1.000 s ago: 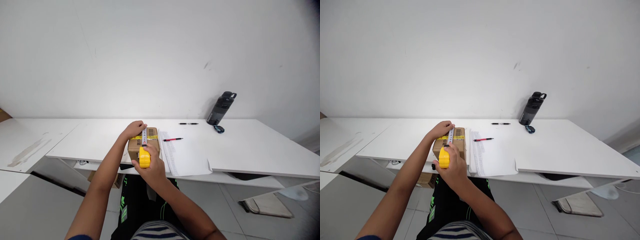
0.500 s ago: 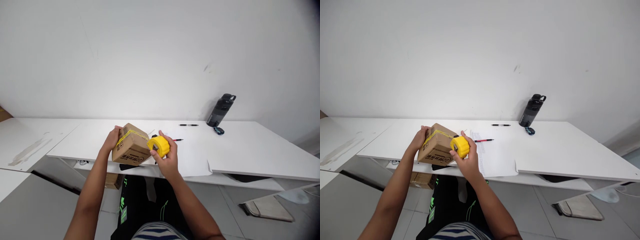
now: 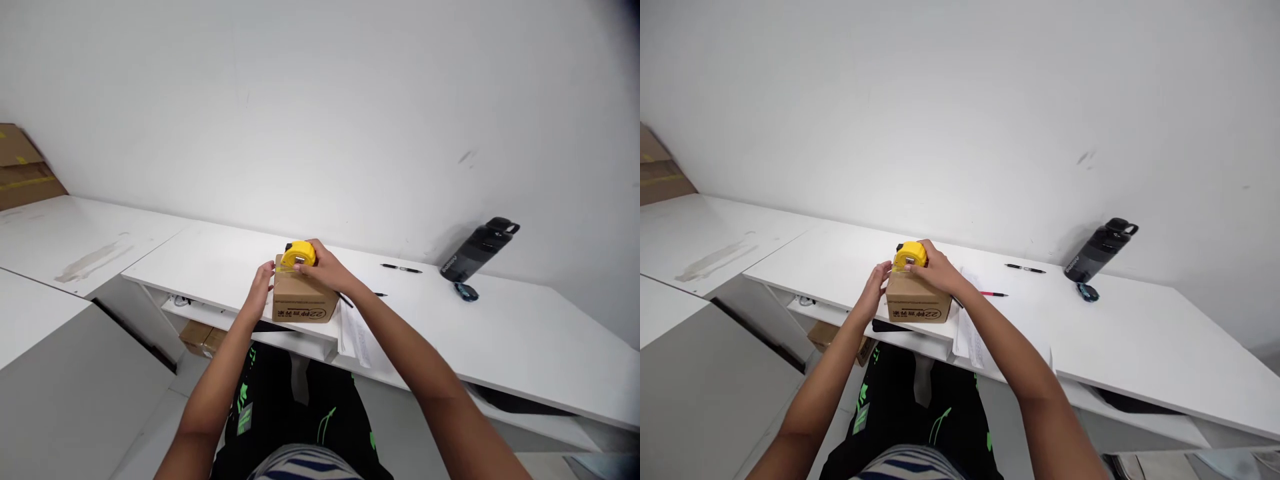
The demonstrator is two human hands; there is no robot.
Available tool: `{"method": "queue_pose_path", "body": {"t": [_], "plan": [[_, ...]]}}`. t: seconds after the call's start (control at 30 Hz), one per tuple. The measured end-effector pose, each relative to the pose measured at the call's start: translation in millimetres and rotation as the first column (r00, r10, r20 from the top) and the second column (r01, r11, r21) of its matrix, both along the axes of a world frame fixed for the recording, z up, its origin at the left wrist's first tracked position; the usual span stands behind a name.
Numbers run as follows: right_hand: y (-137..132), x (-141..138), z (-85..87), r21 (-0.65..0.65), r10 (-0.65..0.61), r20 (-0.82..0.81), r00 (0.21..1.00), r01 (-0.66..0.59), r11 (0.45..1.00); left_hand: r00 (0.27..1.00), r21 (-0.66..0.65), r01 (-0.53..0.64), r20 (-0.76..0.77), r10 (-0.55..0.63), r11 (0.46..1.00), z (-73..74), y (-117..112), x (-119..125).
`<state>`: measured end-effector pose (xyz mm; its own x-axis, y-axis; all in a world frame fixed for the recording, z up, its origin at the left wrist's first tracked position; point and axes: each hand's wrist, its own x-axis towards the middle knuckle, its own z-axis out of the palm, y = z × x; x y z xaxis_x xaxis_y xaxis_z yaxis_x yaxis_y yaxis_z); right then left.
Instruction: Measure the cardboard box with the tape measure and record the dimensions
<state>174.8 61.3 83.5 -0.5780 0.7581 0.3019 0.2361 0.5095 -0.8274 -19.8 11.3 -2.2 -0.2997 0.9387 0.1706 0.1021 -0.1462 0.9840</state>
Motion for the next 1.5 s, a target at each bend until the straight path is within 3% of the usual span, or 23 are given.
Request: {"method": "queue_pose_path", "body": {"t": [0.13,0.27,0.57,0.83,0.93,1.1,1.33,1.5], "plan": [[7.1,-16.3,8.5,0.095,0.107,0.218,0.970,-0.130,0.987,0.980,-0.024,0.134,0.148,-0.129,0.991,0.8,-16.2,14.9],[6.5,-22.3,9.4,0.180,0.092,0.349,0.932,-0.163,0.970,0.971,0.069,0.079,0.219,-0.092,0.994,-3.5,-18.0,27.8],[19.8,-25.3,4.7,0.138,0.161,0.370,0.915,-0.225,0.964,0.996,0.078,0.021,0.083,-0.027,0.997,3.2,-22.5,33.0],[13.1,-13.7,5.9,0.143,0.137,0.407,0.903,-0.211,0.967,0.996,0.012,-0.079,0.053,0.078,0.997,8.4,-27.2,39.0],[14.3,-1.2,4.7,0.133,0.139,0.409,0.902,-0.210,0.969,0.993,-0.019,-0.118,0.024,0.118,0.993,9.5,-26.8,39.1],[20.1,39.4,4.7,-0.002,0.176,0.360,0.916,-0.188,0.982,0.993,-0.021,-0.121,-0.019,0.120,0.992,10.0,-27.1,38.0],[30.3,106.2,-5.4,-0.112,0.089,0.275,0.957,-0.059,0.992,0.994,0.002,-0.106,-0.019,0.106,0.994,4.6,-24.0,36.0],[29.2,129.1,-12.1,-0.175,0.032,0.223,0.974,0.008,0.984,0.994,0.019,-0.107,-0.014,0.107,0.994,1.2,-20.9,34.8]]}}
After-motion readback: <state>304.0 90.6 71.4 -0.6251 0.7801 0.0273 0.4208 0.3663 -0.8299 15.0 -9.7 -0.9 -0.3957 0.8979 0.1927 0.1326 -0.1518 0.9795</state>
